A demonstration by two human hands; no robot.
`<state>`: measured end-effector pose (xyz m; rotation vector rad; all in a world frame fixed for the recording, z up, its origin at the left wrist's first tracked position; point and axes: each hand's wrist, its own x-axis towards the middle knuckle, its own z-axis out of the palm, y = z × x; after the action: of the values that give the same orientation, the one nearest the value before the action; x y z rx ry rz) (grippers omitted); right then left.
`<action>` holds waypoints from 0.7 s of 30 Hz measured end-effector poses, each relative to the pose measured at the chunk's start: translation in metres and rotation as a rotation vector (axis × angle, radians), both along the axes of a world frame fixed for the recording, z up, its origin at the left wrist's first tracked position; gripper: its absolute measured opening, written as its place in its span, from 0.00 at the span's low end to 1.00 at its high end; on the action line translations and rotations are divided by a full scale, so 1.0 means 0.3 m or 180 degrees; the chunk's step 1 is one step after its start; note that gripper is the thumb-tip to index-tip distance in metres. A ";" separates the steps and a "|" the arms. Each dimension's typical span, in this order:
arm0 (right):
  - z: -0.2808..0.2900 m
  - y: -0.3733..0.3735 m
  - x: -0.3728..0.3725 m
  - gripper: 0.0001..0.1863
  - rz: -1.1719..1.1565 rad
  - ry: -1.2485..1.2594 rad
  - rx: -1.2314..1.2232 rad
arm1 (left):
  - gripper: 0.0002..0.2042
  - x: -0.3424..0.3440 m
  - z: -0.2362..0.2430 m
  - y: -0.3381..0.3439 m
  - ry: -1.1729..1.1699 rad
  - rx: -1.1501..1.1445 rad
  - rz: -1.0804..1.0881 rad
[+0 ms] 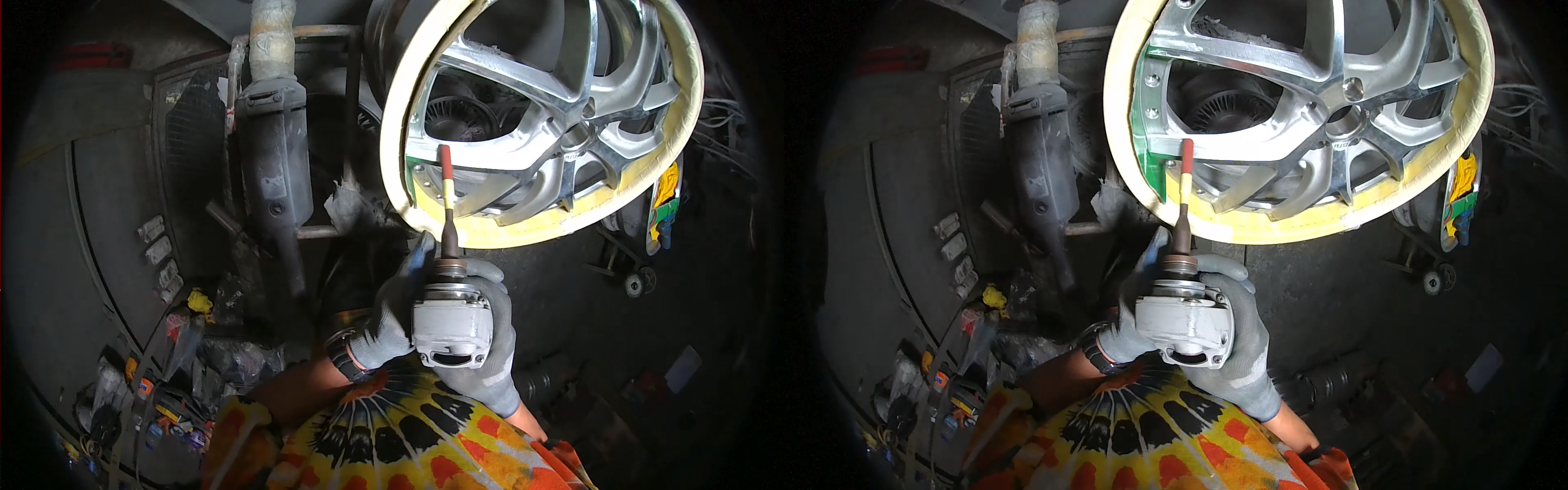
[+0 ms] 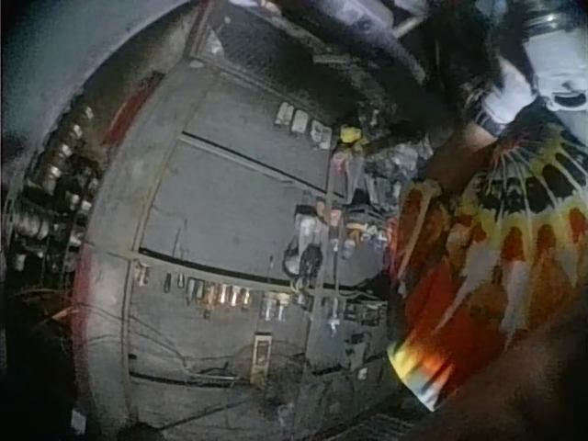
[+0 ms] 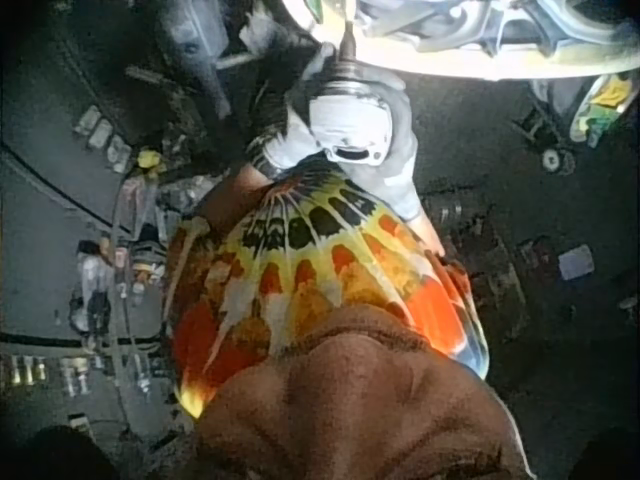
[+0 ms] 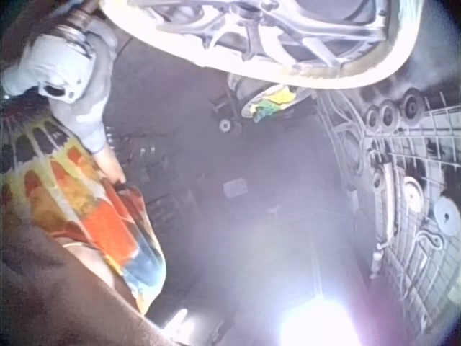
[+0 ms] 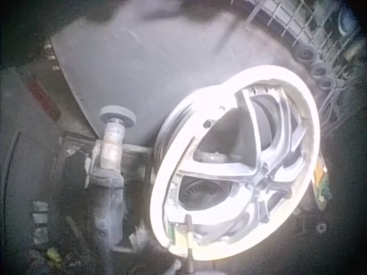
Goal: The person applies masking tape to the edge of a car rim and then uses a power grinder to smooth the inner spokes.
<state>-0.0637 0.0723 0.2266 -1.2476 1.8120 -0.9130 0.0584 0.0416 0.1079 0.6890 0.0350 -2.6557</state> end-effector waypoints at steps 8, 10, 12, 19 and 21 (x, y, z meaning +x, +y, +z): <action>0.016 0.012 0.006 0.40 0.0075 0.0073 0.0290 | 0.25 -0.004 -0.014 0.020 0.0061 0.0097 -0.0069; 0.004 -0.001 0.017 0.41 0.0096 0.0077 0.0227 | 0.25 0.010 -0.018 0.018 0.0095 0.0084 -0.0083; -0.002 -0.008 0.020 0.41 0.0102 0.0084 0.0168 | 0.25 0.020 0.005 -0.012 0.0115 0.0082 -0.0111; -0.011 -0.018 0.031 0.41 0.0173 -0.0170 0.0240 | 0.41 0.045 0.115 -0.128 0.0647 0.0511 0.0235; -0.012 -0.019 0.032 0.41 0.0194 -0.0130 0.0292 | 0.45 0.055 0.092 -0.122 0.0784 0.0675 0.0275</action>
<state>-0.0542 0.0667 0.2230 -1.2115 1.7545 -0.8070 0.0750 0.0051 0.1355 0.4085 0.4098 -2.6600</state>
